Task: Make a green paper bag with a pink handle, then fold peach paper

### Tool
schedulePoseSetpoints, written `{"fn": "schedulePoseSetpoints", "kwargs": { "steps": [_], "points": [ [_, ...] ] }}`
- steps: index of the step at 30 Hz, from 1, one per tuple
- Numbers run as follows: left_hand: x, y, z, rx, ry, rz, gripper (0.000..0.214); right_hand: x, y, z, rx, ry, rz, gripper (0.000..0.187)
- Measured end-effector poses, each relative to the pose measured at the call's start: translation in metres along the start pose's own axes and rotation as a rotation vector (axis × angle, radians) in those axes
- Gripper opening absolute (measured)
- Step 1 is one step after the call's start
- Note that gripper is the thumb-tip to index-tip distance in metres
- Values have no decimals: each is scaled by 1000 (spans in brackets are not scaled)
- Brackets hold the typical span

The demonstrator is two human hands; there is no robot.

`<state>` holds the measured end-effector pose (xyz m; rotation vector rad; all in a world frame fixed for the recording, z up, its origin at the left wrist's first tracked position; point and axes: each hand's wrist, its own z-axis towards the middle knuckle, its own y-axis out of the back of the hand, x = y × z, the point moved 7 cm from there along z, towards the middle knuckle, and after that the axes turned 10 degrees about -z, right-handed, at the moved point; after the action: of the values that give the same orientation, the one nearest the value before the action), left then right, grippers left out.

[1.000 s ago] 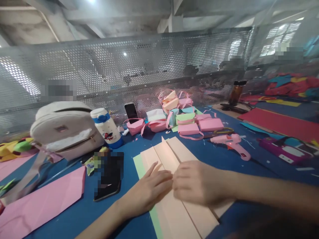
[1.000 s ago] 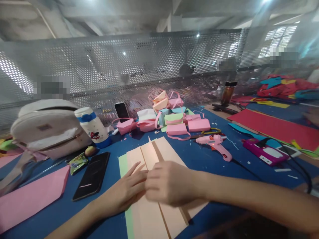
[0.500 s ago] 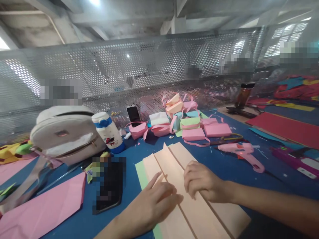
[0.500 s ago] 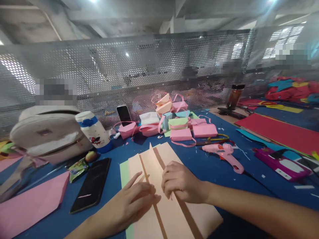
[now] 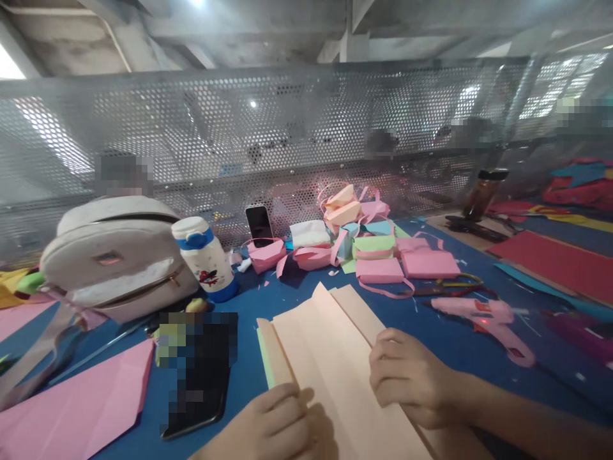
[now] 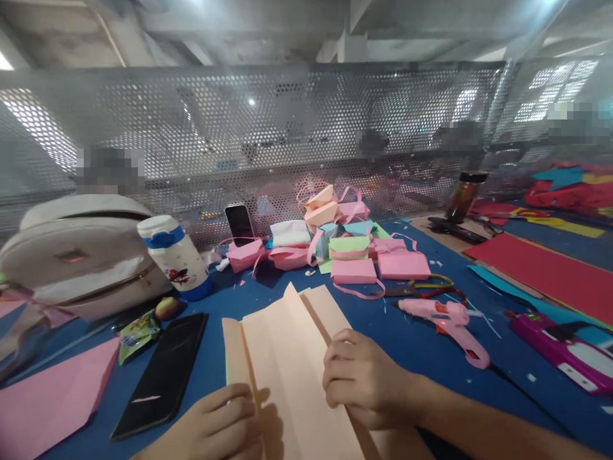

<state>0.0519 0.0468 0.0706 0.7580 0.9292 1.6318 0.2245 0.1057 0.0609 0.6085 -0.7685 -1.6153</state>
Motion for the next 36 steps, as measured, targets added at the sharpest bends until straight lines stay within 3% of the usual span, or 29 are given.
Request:
{"fn": "schedulePoseSetpoints", "kwargs": {
  "steps": [6, 10, 16, 20, 24, 29, 36],
  "points": [
    [-6, 8, 7, 48, -24, 7, 41, -2, -6, -3, 9, 3, 8, 23],
    [-4, 10, -2, 77, -7, -4, 44, -6, -7, -6, 9, -21, -15, 24],
    [13, 8, -18, 69, 1, 91, 49, -17, -1, -5, -32, -137, -19, 28],
    [21, 4, -20, 95, 30, 119, 40, -21, -7, -6, 18, -184, 39, 30],
    [21, -3, -24, 171, 35, 112, 45, -26, -16, -9, 126, -205, 30, 36],
    [22, -7, -29, 203, 51, 123, 44, -24, -19, -7, 235, -109, -56, 37],
    [30, -16, -27, 249, 137, 90, 41, -14, -16, -5, 159, 17, -294, 34]
  ]
}}
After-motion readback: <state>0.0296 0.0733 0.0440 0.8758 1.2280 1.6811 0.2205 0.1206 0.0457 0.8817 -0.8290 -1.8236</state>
